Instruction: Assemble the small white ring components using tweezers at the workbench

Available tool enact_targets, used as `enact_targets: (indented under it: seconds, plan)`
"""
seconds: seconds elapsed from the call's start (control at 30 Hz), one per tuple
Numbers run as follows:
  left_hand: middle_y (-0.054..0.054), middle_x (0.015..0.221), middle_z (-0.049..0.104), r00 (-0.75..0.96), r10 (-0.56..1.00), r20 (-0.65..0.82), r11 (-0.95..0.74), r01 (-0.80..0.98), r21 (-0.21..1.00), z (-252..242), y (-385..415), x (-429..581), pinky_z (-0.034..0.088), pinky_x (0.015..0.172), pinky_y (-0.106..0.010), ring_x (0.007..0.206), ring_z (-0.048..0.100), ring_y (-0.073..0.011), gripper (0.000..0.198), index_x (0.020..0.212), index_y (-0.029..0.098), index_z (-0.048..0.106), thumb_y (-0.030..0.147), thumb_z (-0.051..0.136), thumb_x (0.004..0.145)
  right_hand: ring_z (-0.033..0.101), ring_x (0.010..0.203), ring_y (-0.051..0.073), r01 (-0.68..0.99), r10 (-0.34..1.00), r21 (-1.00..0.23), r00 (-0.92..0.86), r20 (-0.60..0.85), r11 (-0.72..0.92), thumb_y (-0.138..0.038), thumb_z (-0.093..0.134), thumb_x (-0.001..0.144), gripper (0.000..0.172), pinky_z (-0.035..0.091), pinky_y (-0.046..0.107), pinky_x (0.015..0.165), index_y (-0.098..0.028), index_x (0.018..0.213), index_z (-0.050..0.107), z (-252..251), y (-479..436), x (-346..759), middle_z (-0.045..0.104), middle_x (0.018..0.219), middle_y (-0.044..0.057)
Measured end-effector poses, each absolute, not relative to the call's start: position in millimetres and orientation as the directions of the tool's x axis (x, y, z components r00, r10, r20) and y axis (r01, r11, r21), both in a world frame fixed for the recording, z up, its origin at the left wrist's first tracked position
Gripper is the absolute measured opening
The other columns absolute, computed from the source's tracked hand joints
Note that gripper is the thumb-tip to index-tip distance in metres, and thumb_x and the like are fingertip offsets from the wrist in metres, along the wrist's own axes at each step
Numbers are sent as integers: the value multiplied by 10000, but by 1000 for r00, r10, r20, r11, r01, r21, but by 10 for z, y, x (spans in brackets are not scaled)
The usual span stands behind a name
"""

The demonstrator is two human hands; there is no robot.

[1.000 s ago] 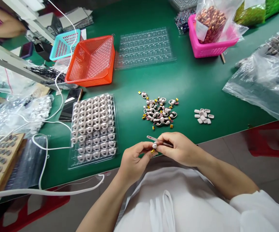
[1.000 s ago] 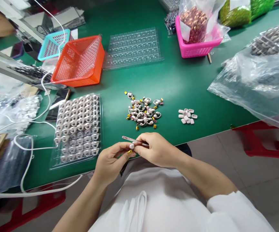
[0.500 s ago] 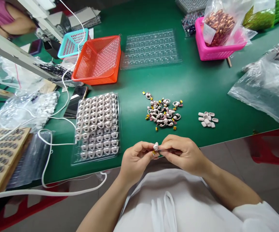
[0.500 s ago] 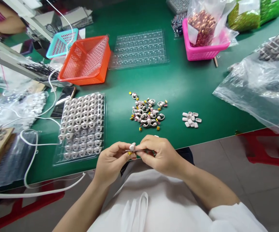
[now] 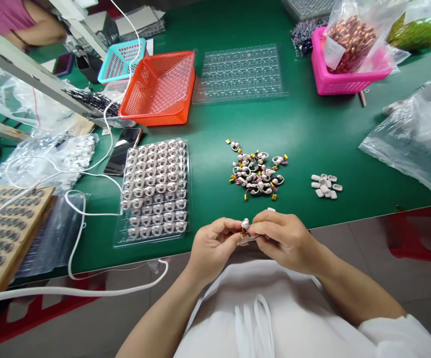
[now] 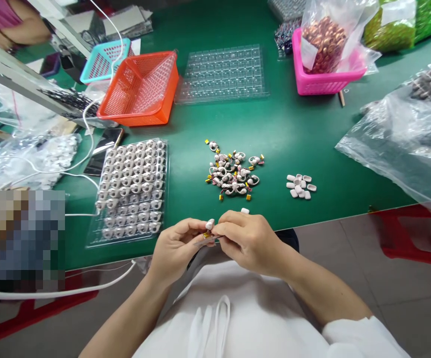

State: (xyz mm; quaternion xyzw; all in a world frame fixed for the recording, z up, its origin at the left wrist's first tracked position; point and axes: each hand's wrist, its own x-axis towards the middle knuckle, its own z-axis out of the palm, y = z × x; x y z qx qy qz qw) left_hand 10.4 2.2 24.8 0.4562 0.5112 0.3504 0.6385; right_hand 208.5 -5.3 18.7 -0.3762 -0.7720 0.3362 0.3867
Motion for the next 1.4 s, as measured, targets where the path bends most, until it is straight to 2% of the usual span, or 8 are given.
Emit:
enact_targets:
  seconds: [0.13,0.37,0.5,0.63,0.8,1.07,1.27,1.4]
  plan:
    - [-24,779,765,246,912,-329,341,-8,940,287,41,99,634,672,-253,674,737,-168,152,869,159,747,239,812,759,603,754,155,245,875,-868,-348,337,432,-107,533,939,153,485,249,626,-222,1005,609,204,-34,2047,645,904,58]
    - [-39,819,770,251,925,-285,284,42,958,294,30,63,641,692,-278,716,747,-193,120,884,162,744,217,777,782,611,827,177,235,849,-863,-415,327,447,-127,501,965,170,503,281,697,-220,1065,602,189,-12,2064,648,951,73]
    - [-51,881,783,277,938,-206,193,76,978,271,13,54,634,748,-275,781,754,-199,97,908,169,751,157,716,819,589,743,161,176,902,-946,-389,187,272,-150,543,946,120,461,261,652,-201,970,650,275,37,2065,638,842,38]
    - [-56,894,780,285,941,-180,159,96,983,265,13,56,631,768,-280,808,751,-204,105,917,166,754,146,707,825,528,640,122,208,933,-971,-359,33,115,-154,594,895,90,387,228,566,-182,857,670,337,90,2042,597,752,-4]
    - [-37,868,772,265,947,-183,151,136,979,245,6,42,624,757,-255,783,748,-187,120,926,178,759,137,712,823,497,606,106,232,931,-972,-360,-56,31,-138,611,864,81,364,217,545,-177,820,667,330,126,2011,579,716,-25]
    - [-15,844,772,226,943,-245,233,80,969,294,17,14,628,688,-207,718,743,-151,91,891,180,765,142,737,814,561,665,127,145,906,-977,-414,83,156,-129,585,916,142,414,224,572,-177,888,716,343,121,2042,638,796,21]
    - [-19,800,781,218,920,-326,335,-6,942,321,39,34,630,677,-214,698,743,-155,80,864,169,780,153,770,786,642,799,157,136,814,-877,-458,356,460,-65,563,929,187,497,246,667,-172,1027,680,162,56,2074,686,920,74]
    - [-25,787,786,223,918,-327,348,-62,935,344,32,63,631,684,-219,698,748,-161,80,842,160,781,136,782,765,656,806,164,158,805,-845,-432,406,511,-51,557,924,200,522,252,678,-192,1025,657,123,40,2059,683,918,70]
